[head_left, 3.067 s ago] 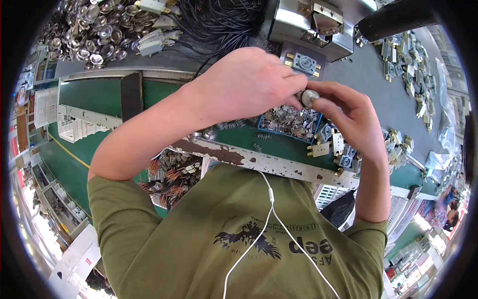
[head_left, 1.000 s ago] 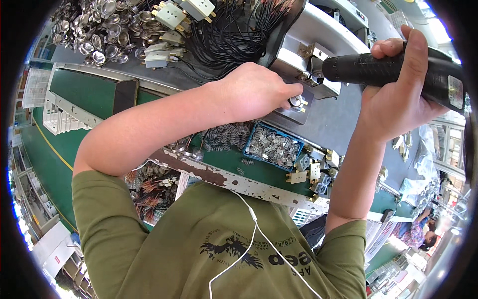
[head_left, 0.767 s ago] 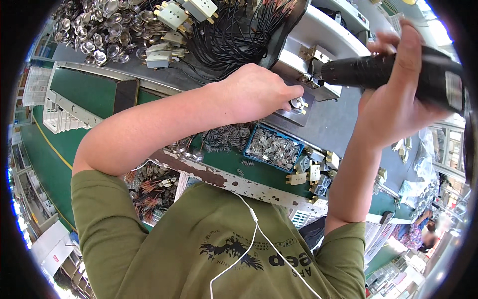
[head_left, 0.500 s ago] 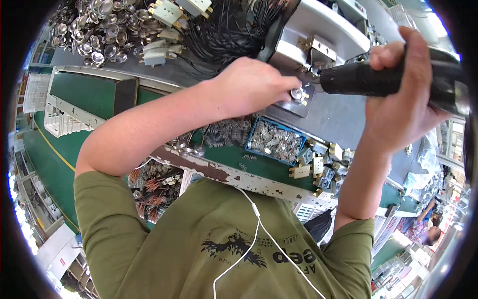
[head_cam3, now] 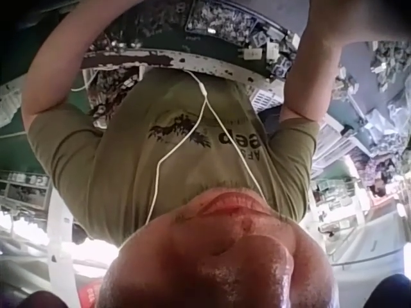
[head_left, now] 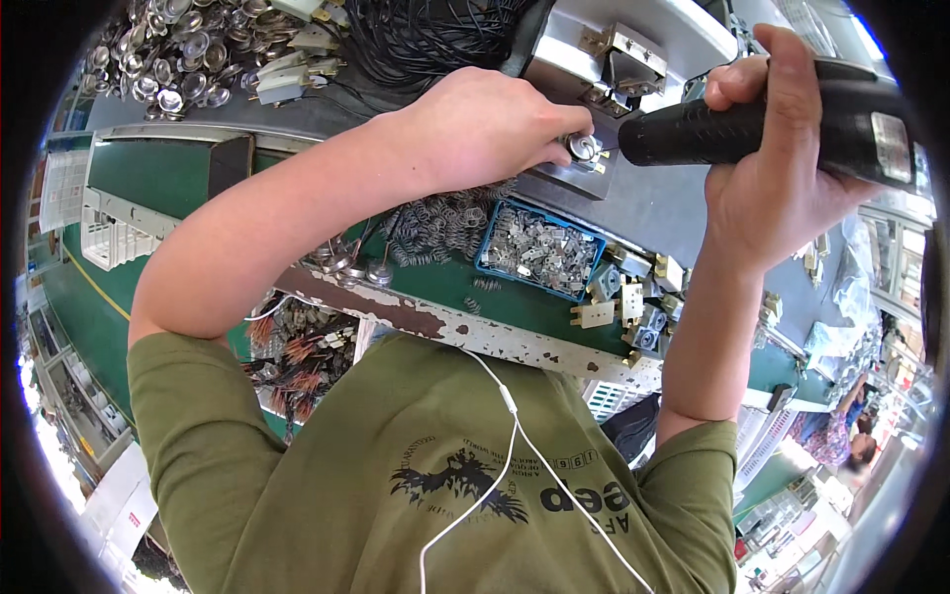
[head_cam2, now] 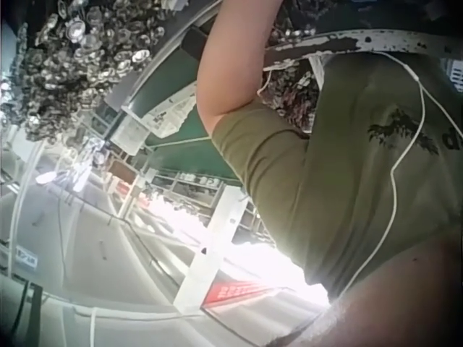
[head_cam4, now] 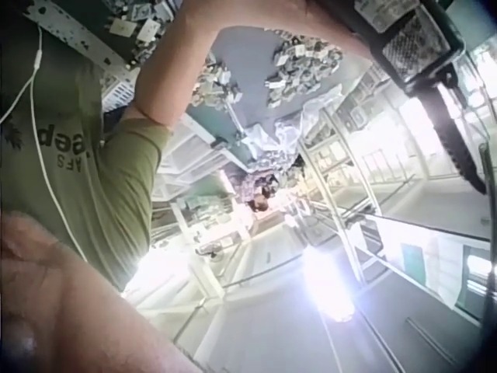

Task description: Assembling electronic components on a circuit board and housing using an electric screwdriver.

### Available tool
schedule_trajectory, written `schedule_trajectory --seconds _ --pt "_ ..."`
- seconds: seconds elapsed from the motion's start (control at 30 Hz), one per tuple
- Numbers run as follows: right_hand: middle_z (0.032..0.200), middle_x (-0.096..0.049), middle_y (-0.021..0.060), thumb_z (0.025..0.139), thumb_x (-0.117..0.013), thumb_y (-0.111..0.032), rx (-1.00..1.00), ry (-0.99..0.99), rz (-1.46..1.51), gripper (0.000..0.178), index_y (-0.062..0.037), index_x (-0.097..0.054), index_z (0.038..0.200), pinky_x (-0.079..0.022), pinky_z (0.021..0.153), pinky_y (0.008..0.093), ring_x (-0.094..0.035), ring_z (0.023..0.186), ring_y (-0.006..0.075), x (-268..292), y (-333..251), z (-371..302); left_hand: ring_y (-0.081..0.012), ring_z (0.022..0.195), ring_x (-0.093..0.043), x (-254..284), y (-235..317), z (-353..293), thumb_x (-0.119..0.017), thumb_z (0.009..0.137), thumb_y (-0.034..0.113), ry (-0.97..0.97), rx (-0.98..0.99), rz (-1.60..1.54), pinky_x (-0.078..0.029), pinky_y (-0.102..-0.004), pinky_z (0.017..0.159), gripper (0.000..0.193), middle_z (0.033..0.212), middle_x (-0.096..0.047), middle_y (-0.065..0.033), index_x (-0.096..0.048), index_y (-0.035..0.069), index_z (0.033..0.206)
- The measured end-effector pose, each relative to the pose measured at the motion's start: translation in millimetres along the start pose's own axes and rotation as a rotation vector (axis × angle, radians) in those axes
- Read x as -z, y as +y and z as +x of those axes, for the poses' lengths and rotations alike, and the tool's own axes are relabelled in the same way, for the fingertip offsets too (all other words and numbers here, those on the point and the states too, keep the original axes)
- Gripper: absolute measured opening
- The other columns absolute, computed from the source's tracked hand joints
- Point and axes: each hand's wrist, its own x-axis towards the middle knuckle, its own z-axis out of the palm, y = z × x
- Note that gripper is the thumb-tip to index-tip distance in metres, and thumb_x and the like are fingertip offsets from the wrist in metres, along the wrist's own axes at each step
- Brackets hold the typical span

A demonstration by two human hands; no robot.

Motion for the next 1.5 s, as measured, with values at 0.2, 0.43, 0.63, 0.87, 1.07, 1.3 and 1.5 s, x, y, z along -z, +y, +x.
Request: schedule_trajectory --seconds 0.2,0.43,0.63,0.87,1.07,1.3,1.5 --pt "0.069 -0.067 0.0173 0.094 -0.072 0.002 0.082 -0.054 0.183 0.015 0.0101 -0.063 0.103 -0.057 0.053 0.0364 -0.066 0.055 0.0232 -4.8 -4.8 -11.1 -0.0335 0.087 -0.073 -1.5 -4.8 -0.4 -0.067 0.096 0.033 0.074 -0.052 -0.026 -0.058 -0.0468 0.072 0.027 0.089 -0.074 -0.0117 -0.065 0.015 0.116" --pt "0.069 -0.067 0.0172 0.093 -0.072 0.003 0.126 -0.125 0.205 0.015 0.0104 -0.063 0.102 -0.058 0.054 0.0379 -0.065 0.055 0.0239 -2.4 9.2 -11.9 -0.0325 0.083 -0.073 -1.0 -2.7 -0.5 -0.066 0.097 0.033 0.031 -0.015 -0.002 -0.057 -0.0466 0.071 0.027 0.086 -0.073 -0.0112 -0.064 0.019 0.12" --pt "0.068 -0.066 0.0171 0.092 -0.071 0.004 0.188 -0.154 0.213 0.015 0.0107 -0.062 0.101 -0.058 0.055 0.0392 -0.065 0.056 0.0244 9.5 34.3 5.6 -0.0327 0.089 -0.074 -2.0 -3.6 2.5 -0.067 0.096 0.031 0.041 -0.069 -0.001 -0.058 -0.0461 0.074 0.023 0.089 -0.074 -0.0109 -0.065 0.013 0.11" --pt "0.07 -0.067 0.0173 0.092 -0.072 0.003 0.098 -0.1 0.195 0.016 0.0098 -0.061 0.102 -0.058 0.054 0.0389 -0.065 0.056 0.0242 29.1 62.6 -2.6 -0.0346 0.076 -0.069 21.2 -0.8 3.4 -0.062 0.099 0.023 -0.151 -0.093 -0.052 -0.054 -0.045 0.066 0.021 0.082 -0.067 -0.0144 -0.06 0.006 0.111" --pt "0.072 -0.067 0.0176 0.092 -0.073 0.002 0.043 -0.035 0.203 0.018 0.0089 -0.06 0.103 -0.058 0.054 0.0387 -0.066 0.056 0.0241 48.3 77.0 -12.2 -0.0371 0.075 -0.069 12.3 -2.5 0.4 -0.06 0.1 0.025 -0.028 -0.17 -0.063 -0.053 -0.0488 0.065 0.021 0.075 -0.066 -0.0137 -0.058 0.009 0.112" --pt "0.073 -0.068 0.0178 0.092 -0.073 0.001 -0.001 0.04 0.206 0.02 0.0078 -0.059 0.104 -0.059 0.053 0.0384 -0.066 0.057 0.0239 156.6 86.6 -6.9 -0.037 0.086 -0.069 -2.6 9.9 -7.7 -0.063 0.098 0.024 0.392 -0.352 0.164 -0.054 -0.0474 0.074 0.022 0.09 -0.066 -0.0166 -0.06 0.006 0.11" --pt "0.075 -0.069 0.018 0.092 -0.074 0.0 0.004 0.076 0.244 0.021 0.0069 -0.059 0.105 -0.059 0.053 0.0382 -0.066 0.057 0.0237 118.9 79.3 -11.9 -0.0171 0.086 -0.066 -48.8 49.7 -21.0 -0.07 0.078 0.019 0.13 -0.479 0.176 -0.049 -0.0332 0.078 0.005 0.079 -0.063 0.0017 -0.07 0.016 0.082"
